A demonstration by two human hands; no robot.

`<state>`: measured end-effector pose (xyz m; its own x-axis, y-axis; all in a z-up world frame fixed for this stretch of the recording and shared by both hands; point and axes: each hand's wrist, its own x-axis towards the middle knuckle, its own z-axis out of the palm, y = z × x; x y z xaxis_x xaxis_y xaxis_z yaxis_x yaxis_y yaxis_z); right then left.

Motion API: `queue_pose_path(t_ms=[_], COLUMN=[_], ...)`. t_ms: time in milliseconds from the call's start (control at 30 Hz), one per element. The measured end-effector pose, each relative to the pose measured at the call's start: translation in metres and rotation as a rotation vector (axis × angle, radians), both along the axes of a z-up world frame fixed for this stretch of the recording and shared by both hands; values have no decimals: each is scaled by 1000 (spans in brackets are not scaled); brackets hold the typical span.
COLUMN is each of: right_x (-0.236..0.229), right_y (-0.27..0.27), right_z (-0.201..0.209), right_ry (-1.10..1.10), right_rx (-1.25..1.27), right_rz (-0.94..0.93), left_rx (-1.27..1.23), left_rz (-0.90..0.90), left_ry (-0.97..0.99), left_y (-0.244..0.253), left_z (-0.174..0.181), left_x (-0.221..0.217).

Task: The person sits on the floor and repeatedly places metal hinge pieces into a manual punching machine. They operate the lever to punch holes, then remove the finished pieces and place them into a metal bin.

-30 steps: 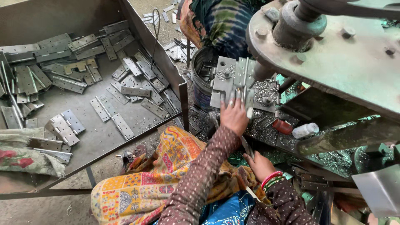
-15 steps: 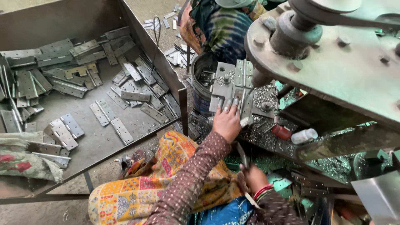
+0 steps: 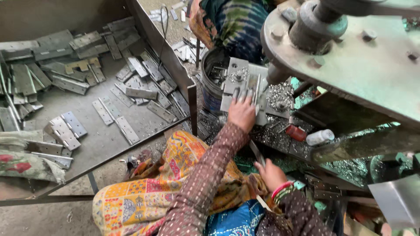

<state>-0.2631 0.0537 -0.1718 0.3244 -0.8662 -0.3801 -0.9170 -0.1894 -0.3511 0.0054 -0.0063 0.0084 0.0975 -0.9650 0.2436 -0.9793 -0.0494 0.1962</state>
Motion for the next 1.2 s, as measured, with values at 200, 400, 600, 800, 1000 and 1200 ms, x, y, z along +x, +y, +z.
queue_pose_path(t_ms=[200,400,600,800,1000,1200], right_x=[23,12,21,30,45,49], right_y=[41,6,29,51,60,58], right_z=[3,20,6,1,12,58], right_ry=[-131,-123,-146,-201,-277,-201], right_rx=[-196,-41,-124,-117,-237,-17], right_rz=[122,-1,12,-30,-15,-107], left_rx=[47,-31,-98,-138,-229,-515], left_rz=[24,12,9,-38,-162,-235], left_ry=[99,4,-70,-87,-115,-306], left_y=[-24,-31,-70,-71,-59,-33], left_z=[-8,-6,-20,-51,-72,-32], left_x=[-1,14,24,36,81,74])
